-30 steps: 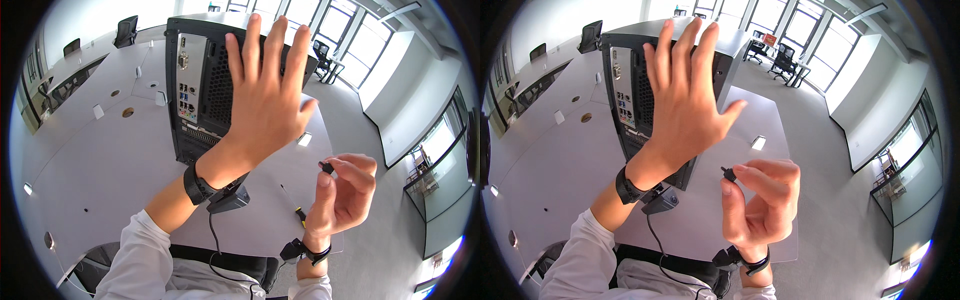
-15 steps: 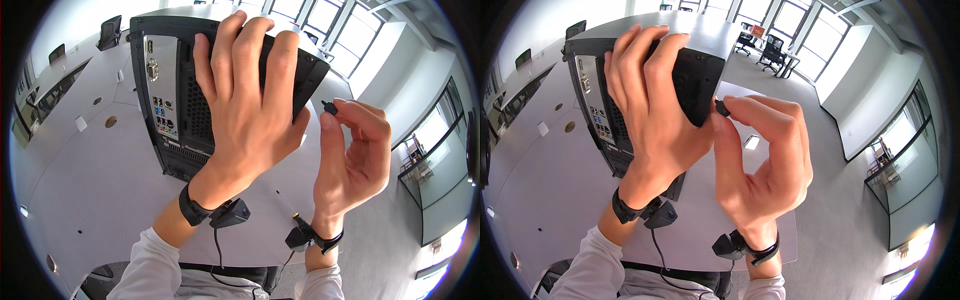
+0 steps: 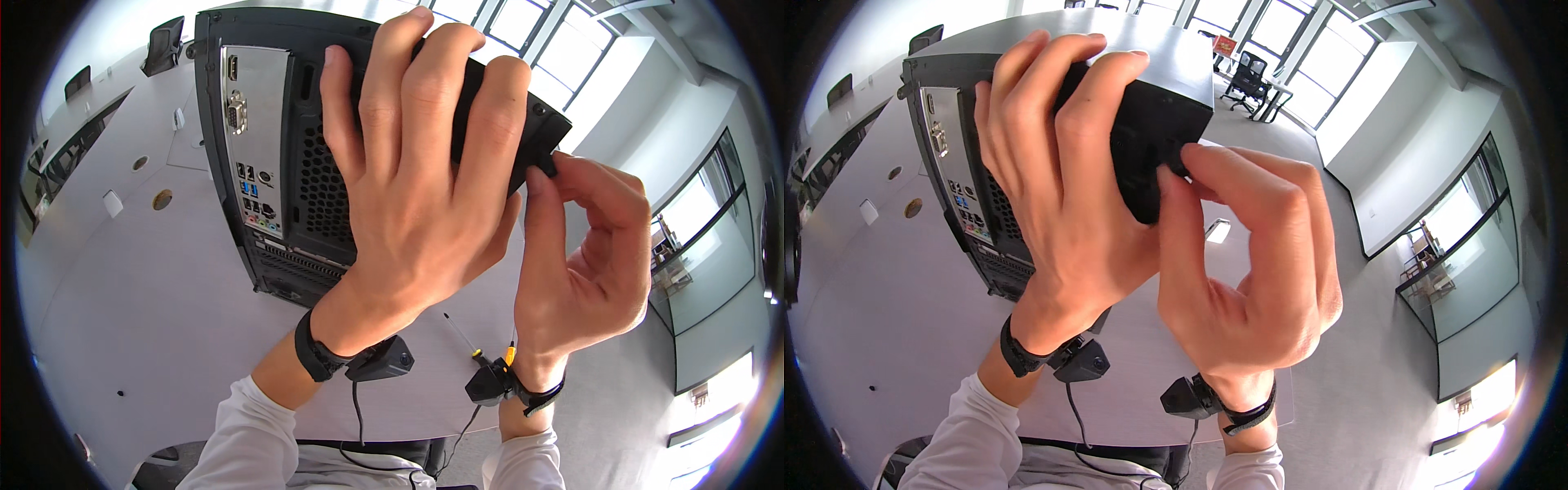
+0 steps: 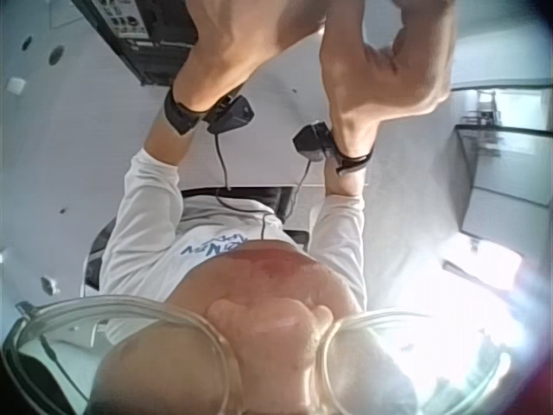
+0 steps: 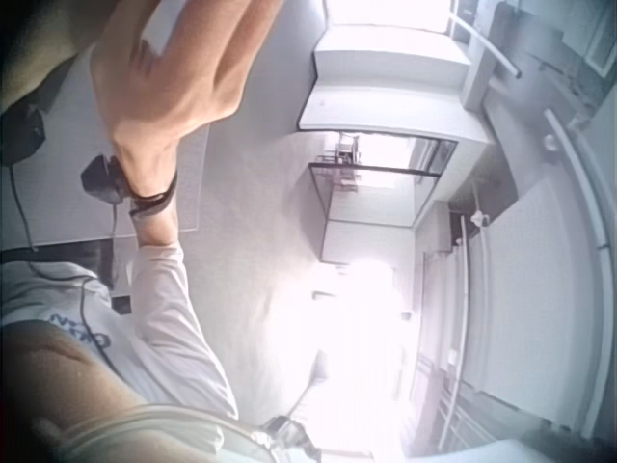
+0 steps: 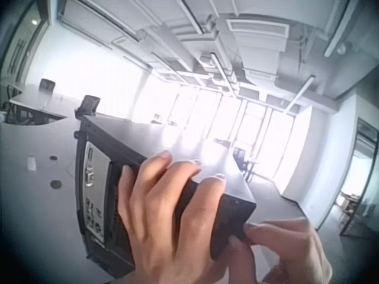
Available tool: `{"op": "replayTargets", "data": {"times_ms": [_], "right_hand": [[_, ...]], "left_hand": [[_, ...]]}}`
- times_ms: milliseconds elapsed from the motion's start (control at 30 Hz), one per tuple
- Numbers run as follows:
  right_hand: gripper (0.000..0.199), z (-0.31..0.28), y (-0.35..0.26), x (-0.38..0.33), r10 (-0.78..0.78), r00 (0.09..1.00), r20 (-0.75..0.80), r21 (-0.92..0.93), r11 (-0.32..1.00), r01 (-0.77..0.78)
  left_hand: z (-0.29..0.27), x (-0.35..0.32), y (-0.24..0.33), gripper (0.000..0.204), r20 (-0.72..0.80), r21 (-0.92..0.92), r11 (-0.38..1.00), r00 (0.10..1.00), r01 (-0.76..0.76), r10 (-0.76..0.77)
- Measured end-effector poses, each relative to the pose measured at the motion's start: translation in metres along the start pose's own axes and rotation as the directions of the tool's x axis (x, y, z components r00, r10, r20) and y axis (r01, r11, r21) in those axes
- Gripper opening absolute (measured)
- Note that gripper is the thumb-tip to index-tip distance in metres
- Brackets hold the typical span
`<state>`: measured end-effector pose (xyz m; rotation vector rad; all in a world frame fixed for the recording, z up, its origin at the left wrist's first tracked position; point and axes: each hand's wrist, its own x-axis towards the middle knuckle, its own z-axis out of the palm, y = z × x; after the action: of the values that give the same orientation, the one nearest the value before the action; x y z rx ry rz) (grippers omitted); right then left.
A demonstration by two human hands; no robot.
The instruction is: The person removes the side panel of a desktop computer case, then reattaches it and secures it with screws. They handle the case, panel, and screws, using a screwdriver to tighten the fasteners.
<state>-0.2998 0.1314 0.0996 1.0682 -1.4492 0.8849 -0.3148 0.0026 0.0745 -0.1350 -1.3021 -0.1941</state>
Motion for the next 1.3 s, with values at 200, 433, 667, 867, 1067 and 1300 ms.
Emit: {"op": "replayTargets", "data": {"times_ms": [200,433,667,867,1067,1300], "right_hand": [[0.019,-0.002,-0.004,0.009,-0.022,1.000,0.022,-0.126,0.992,0.025],[0.017,-0.001,-0.011,0.018,-0.016,0.997,0.076,-0.250,0.968,0.035],[0.019,0.002,-0.008,0.021,-0.031,0.993,0.110,-0.370,0.926,0.070],[0.022,0.000,-0.006,0.021,0.005,0.993,0.117,-0.326,0.945,0.033],[0.022,0.005,0.003,0.015,-0.074,0.997,0.016,-0.107,0.991,0.075],[0.028,0.004,0.006,0.011,-0.194,0.981,0.028,-0.140,0.971,0.196]], "left_hand": [[0.003,-0.003,0.001,0.067,-0.011,-0.010,1.000,0.999,0.030,-0.030],[0.004,-0.003,0.002,0.061,-0.033,-0.008,0.999,0.999,0.037,-0.037],[0.004,-0.003,0.006,0.057,-0.046,-0.012,0.999,0.998,0.052,-0.052],[0.003,-0.001,0.010,0.055,-0.052,-0.031,0.996,0.995,0.079,-0.080],[-0.004,-0.001,0.010,0.053,0.036,-0.005,0.997,0.996,0.080,-0.079],[-0.009,0.002,0.015,0.048,0.098,0.003,0.994,0.989,0.112,-0.112]]}}
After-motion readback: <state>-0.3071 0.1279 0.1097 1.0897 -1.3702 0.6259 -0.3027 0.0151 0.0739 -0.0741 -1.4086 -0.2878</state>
